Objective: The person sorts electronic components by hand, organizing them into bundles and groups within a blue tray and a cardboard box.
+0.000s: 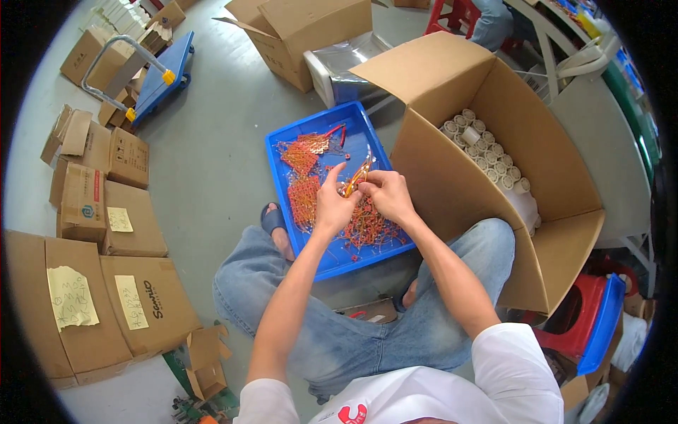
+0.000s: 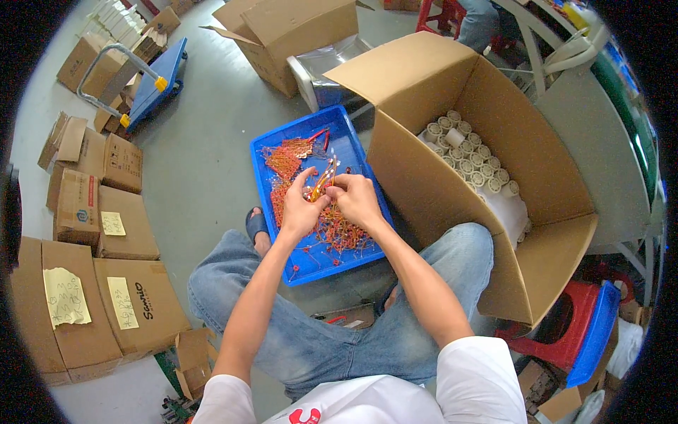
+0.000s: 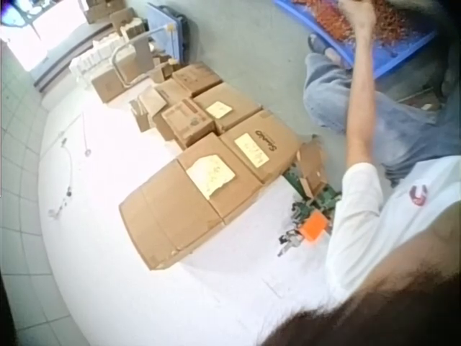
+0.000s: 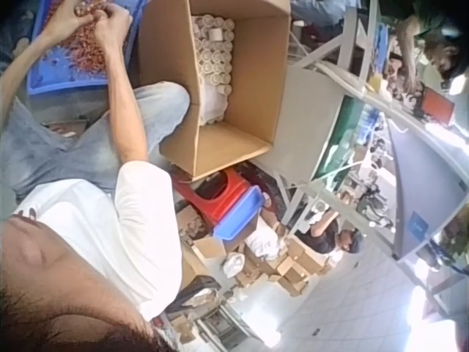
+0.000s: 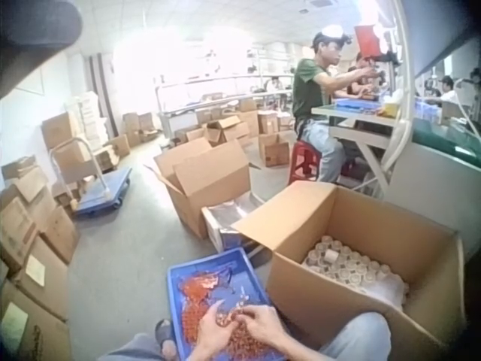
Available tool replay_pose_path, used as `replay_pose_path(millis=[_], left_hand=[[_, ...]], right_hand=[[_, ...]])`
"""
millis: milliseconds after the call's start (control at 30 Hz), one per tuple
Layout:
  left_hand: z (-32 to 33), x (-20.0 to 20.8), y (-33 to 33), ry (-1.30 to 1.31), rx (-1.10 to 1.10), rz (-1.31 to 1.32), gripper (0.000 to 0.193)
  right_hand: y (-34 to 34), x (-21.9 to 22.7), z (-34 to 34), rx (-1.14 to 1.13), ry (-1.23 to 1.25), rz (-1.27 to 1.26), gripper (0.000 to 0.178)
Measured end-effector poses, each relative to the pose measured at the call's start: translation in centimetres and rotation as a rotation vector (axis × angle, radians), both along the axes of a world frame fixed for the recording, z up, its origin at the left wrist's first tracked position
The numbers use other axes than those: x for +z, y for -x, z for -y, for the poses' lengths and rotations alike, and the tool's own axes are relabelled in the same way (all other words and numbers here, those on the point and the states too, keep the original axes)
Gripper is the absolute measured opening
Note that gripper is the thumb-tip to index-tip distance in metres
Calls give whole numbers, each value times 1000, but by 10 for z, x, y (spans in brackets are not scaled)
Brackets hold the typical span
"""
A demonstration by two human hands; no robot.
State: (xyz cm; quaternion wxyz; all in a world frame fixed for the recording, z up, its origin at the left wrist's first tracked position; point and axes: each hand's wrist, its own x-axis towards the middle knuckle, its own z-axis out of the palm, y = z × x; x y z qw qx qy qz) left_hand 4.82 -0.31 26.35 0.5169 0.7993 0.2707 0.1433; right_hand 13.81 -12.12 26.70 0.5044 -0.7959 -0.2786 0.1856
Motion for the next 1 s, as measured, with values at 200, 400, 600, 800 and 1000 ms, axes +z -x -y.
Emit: replay_pose_path(millis=[200,400,600,800,1000], left_hand=[[6,9,-2,275,32,10,61],[5,0,-7,540,76,118,55],[-7,-34,-6,0,46,-62,55],[-15,-30,-1,345,206,42,36],[-8,-16,-3,510,210,222,24]], right_hand=[[18,-6,-3,-178,-82,116,14],[21,-11,-7,-260,-217,202,15],[14,-3,-2,-313,-138,59,19],[5,-7,1,-259,-30,59,32],[11,-23,-5,-12,-228,-444,46]])
